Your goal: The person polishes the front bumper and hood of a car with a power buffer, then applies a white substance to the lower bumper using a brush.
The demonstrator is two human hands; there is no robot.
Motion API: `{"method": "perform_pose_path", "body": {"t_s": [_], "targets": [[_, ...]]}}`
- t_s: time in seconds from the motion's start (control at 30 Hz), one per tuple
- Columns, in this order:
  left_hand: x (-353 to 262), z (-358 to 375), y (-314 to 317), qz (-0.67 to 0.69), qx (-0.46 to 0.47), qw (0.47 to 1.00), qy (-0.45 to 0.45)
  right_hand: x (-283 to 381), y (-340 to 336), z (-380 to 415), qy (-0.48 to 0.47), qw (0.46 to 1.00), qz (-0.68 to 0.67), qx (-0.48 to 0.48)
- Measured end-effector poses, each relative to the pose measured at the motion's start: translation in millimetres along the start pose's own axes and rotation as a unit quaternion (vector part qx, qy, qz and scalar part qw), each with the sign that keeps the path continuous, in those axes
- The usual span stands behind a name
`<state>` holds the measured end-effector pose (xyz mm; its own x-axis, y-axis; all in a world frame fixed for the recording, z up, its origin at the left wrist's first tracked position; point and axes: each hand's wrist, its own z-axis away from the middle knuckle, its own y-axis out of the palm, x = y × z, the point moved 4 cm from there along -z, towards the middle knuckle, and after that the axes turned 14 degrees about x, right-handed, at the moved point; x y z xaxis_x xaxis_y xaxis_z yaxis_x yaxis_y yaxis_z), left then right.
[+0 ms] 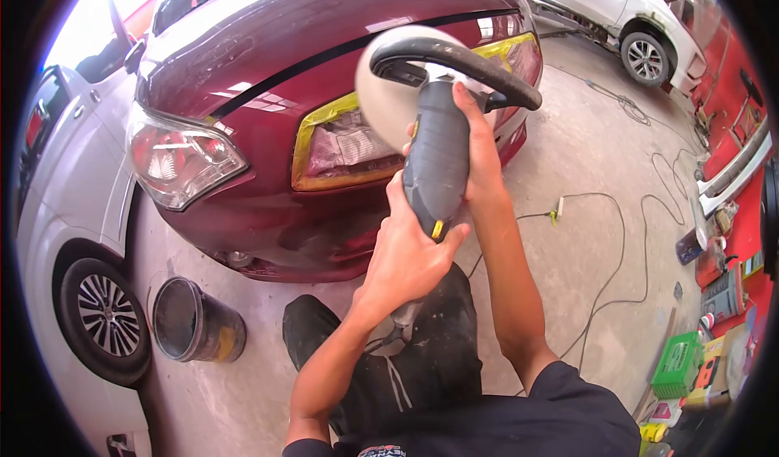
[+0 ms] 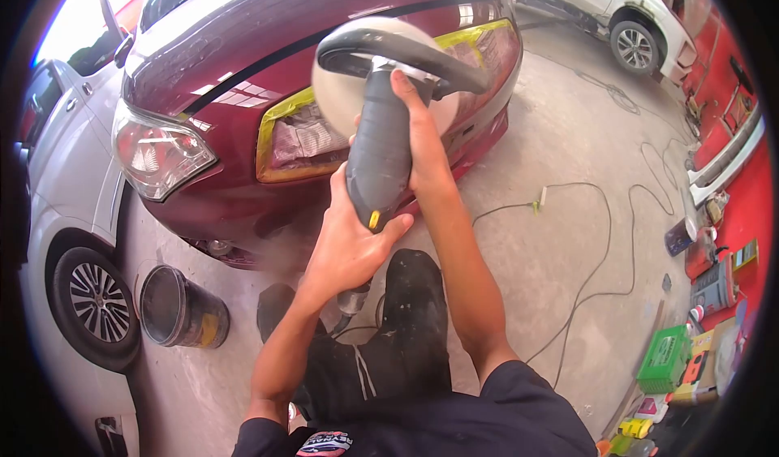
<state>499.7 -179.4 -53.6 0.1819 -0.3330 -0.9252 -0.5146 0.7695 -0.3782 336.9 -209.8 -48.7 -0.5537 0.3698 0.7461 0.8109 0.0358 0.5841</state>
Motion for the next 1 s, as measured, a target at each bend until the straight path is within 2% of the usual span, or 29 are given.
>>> {"method": "perform_pose_path", "body": {"t_s": [0.1,0.13,0.17,0.27,0.33,0.4,0.5,0.57,0.6,0.63,0.7,0.77,0.83,0.93,1.0], "targets": [[19,31,-5,0.020,-0.046,0.997,0.061,-33,24,10,0.047,0.999,-0.023,0.005],[25,46,-8,0.039,-0.059,0.996,0.052,-43,39,14,0.039,0.999,-0.001,0.001],[40,60,-11,-0.041,-0.107,0.987,0.112,-55,55,19,0.033,0.999,0.022,-0.001],[96,112,-24,-0.033,-0.145,0.988,0.050,-97,99,28,-0.002,0.998,0.058,0.024],[115,144,-25,0.024,-0.203,0.979,0.018,-124,130,33,-0.035,0.995,0.071,0.069],[119,168,-23,0.152,-0.274,0.949,-0.035,-146,149,35,-0.035,0.990,0.078,0.113],[120,173,-27,0.159,-0.270,0.948,-0.052,-155,156,35,-0.001,0.989,0.056,0.139],[123,161,-31,0.042,-0.236,0.971,-0.016,-150,144,32,0.008,0.988,0.054,0.141],[114,152,-29,0.024,-0.228,0.973,0.008,-140,136,33,0.027,0.990,0.070,0.117],[96,139,-29,0.007,-0.220,0.975,0.032,-131,124,31,-0.024,0.992,0.092,0.077],[76,111,-27,0.006,-0.180,0.981,0.078,-105,102,30,0.036,0.997,0.054,0.029],[50,82,-25,-0.003,-0.140,0.986,0.094,-78,78,26,0.052,0.998,0.047,-0.007],[43,57,-26,0.000,-0.084,0.994,0.077,-61,51,14,0.031,0.999,0.009,-0.005],[40,44,-25,0.035,-0.034,0.999,0.007,-44,49,11,0.016,1.000,0.025,-0.006],[49,52,-26,0.037,-0.071,0.996,0.032,-56,54,12,0.028,0.999,0.034,-0.003]]}}
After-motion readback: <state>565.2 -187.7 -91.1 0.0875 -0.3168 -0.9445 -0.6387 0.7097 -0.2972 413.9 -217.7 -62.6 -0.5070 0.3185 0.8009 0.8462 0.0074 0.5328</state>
